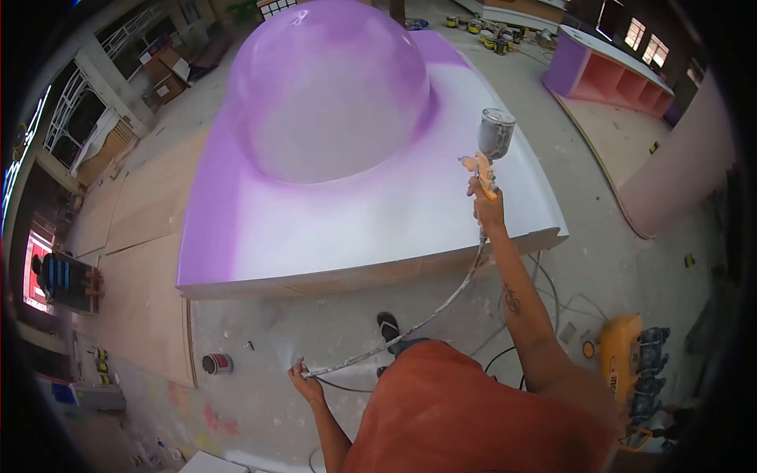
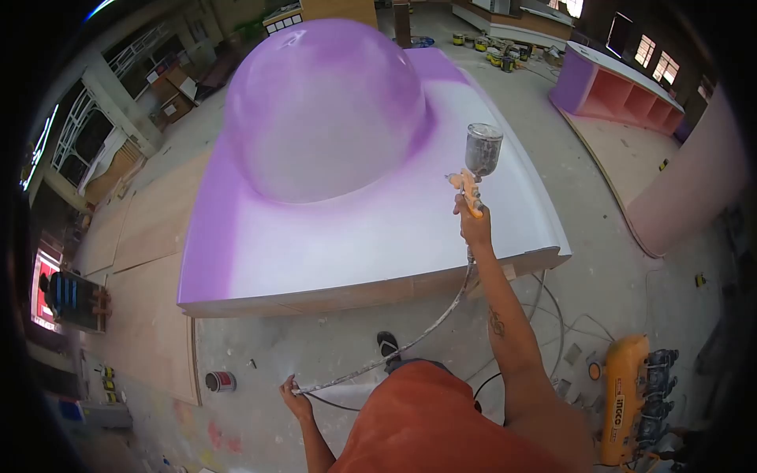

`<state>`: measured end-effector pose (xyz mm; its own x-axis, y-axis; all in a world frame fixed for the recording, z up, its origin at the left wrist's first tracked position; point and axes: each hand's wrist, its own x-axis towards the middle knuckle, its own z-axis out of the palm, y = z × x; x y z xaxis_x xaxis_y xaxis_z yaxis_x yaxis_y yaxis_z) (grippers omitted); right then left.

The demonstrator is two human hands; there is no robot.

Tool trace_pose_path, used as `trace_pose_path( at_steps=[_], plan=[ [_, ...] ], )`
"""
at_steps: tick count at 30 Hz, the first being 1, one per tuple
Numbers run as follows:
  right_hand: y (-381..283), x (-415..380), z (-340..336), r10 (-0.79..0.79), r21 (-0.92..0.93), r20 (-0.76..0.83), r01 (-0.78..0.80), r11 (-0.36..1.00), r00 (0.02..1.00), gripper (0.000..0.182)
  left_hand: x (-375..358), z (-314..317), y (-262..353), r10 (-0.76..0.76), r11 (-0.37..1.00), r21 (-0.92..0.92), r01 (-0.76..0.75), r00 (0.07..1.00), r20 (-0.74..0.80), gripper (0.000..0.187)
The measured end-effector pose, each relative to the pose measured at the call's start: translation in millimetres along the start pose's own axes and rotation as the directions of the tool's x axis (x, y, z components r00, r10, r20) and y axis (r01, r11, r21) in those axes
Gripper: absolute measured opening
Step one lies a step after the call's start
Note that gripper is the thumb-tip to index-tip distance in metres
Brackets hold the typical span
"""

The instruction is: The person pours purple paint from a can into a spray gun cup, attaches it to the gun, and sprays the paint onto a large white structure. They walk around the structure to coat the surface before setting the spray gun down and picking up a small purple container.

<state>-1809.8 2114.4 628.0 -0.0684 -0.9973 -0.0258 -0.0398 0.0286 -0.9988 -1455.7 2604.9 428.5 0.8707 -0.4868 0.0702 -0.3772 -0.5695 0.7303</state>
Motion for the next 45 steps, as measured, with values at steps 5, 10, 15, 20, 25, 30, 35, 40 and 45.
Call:
trace_pose_path(
  at_steps=[5,10,15,20,25,30,35,40,45],
  plan=[
    [20.3,23.1,27.0,0.103,0.008,0.069,-0.103,0.995,0.992,0.034,97.7,7.9,48.5,0.052,0.998,-0.042,-0.053,0.998,-0.027,0.022],
    [26.9,36.0,44.5,0.044,-0.068,-0.009,-0.044,0.997,0.999,0.034,150.6,5.1,65.7,0.327,0.945,0.007,-0.327,0.944,0.045,0.022],
    [20.2,53.0,48.4,0.134,-0.031,-0.106,-0.138,0.99,0.985,0.035,166.8,14.7,75.3,0.291,0.957,-0.034,-0.289,0.954,0.076,0.023],
    [-23.5,27.1,51.5,0.188,-0.031,0.005,-0.188,0.982,0.982,0.036,187.2,16.6,65.0,0.217,0.976,-0.019,-0.216,0.97,0.115,0.023],
    [4.6,45.6,62.7,0.11,-0.028,-0.117,-0.114,0.993,0.987,0.039,210.6,18.2,40.1,0.358,0.933,0.016,-0.359,0.932,0.053,0.022],
    [6.5,34.4,64.4,0.216,0.031,-0.156,-0.214,0.976,0.964,0.038,219.7,13.7,44.0,0.256,0.965,-0.068,-0.252,0.965,0.06,0.019],
    [-0.6,30.6,56.6,0.336,0.065,-0.094,-0.331,0.941,0.937,0.037,229.2,18.6,52.7,0.14,0.99,-0.019,-0.14,0.99,-0.019,0.017],
    [-11.1,33.8,59.7,0.378,0.119,-0.076,-0.368,0.922,0.923,0.032,230.0,31.8,70.5,-0.109,0.957,-0.272,0.103,0.994,-0.007,0.019],
    [2.7,41.2,58.2,0.357,0.121,-0.084,-0.346,0.93,0.93,0.031,203.2,40.7,54.9,-0.206,0.9,-0.392,0.188,0.978,-0.005,0.022]
  ],
)
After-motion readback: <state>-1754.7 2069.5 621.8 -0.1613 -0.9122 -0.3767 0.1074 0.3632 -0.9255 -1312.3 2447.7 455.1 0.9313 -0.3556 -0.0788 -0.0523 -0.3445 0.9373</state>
